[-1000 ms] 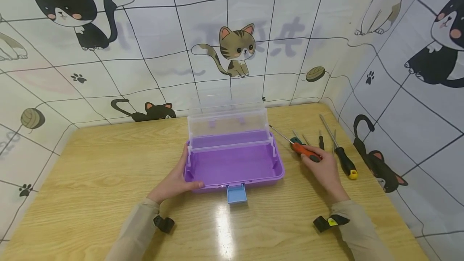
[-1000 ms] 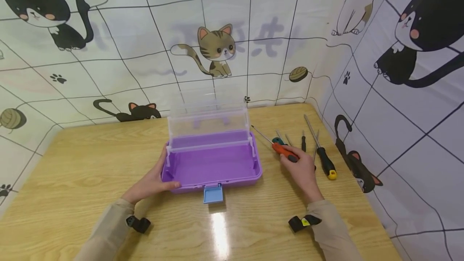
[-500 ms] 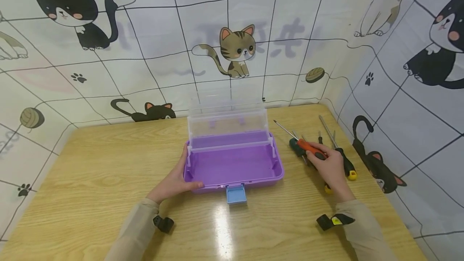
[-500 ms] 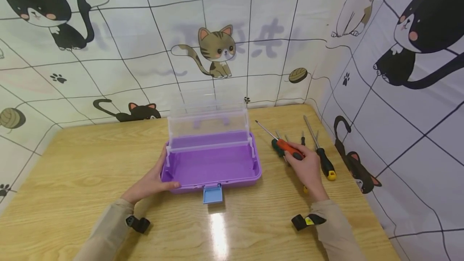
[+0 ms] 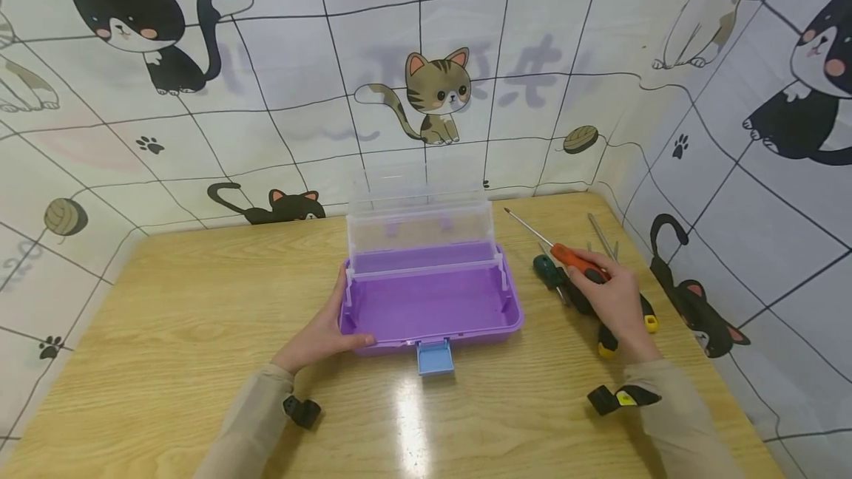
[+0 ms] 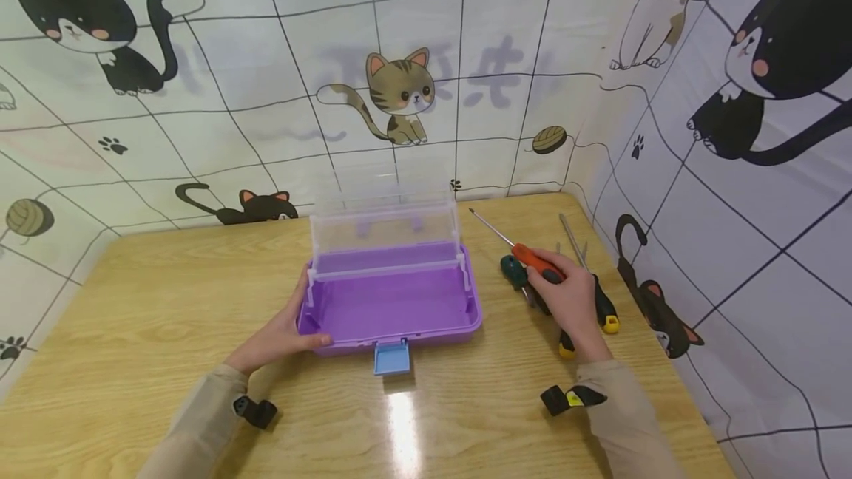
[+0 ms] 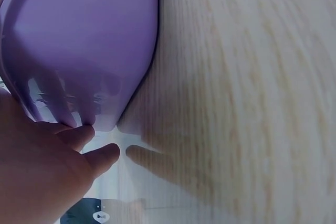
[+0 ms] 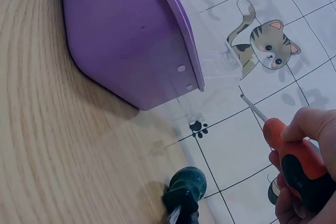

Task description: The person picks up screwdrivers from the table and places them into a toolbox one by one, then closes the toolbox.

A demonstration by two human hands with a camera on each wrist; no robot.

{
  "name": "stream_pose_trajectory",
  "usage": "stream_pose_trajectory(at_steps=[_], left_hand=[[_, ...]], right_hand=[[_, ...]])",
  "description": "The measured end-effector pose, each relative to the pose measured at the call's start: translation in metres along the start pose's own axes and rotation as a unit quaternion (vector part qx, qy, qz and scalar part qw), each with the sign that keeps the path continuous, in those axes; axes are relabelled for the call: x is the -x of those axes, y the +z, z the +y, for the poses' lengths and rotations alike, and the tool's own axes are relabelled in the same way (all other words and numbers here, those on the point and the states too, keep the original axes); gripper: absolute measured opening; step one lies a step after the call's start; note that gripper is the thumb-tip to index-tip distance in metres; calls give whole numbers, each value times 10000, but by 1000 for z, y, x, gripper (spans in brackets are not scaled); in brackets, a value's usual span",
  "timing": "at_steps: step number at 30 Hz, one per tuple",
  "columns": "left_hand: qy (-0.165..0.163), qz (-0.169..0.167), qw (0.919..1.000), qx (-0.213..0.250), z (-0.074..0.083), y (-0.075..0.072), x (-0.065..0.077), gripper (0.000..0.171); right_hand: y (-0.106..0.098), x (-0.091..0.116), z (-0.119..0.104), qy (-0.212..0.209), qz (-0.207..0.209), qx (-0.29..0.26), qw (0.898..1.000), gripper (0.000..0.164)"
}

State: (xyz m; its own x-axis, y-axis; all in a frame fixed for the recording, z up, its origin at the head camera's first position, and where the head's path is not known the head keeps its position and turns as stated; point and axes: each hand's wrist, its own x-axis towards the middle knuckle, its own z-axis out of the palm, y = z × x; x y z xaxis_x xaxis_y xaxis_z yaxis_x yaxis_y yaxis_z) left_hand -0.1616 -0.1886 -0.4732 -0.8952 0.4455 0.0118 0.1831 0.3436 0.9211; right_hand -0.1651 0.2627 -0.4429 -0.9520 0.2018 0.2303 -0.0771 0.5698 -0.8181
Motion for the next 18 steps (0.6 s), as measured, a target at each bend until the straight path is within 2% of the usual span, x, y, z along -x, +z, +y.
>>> stream_pose_trajectory(at_steps=[9,18], left_hand=[[-85,9,10000,30,-3,0,1,127],[-98,30,9999,71,-3,0,1,128]], right_hand=[[-2,-1,-7,-179,-8,-163,9997,38],[-2,-2,-12,-409,230,-161,9988,35]])
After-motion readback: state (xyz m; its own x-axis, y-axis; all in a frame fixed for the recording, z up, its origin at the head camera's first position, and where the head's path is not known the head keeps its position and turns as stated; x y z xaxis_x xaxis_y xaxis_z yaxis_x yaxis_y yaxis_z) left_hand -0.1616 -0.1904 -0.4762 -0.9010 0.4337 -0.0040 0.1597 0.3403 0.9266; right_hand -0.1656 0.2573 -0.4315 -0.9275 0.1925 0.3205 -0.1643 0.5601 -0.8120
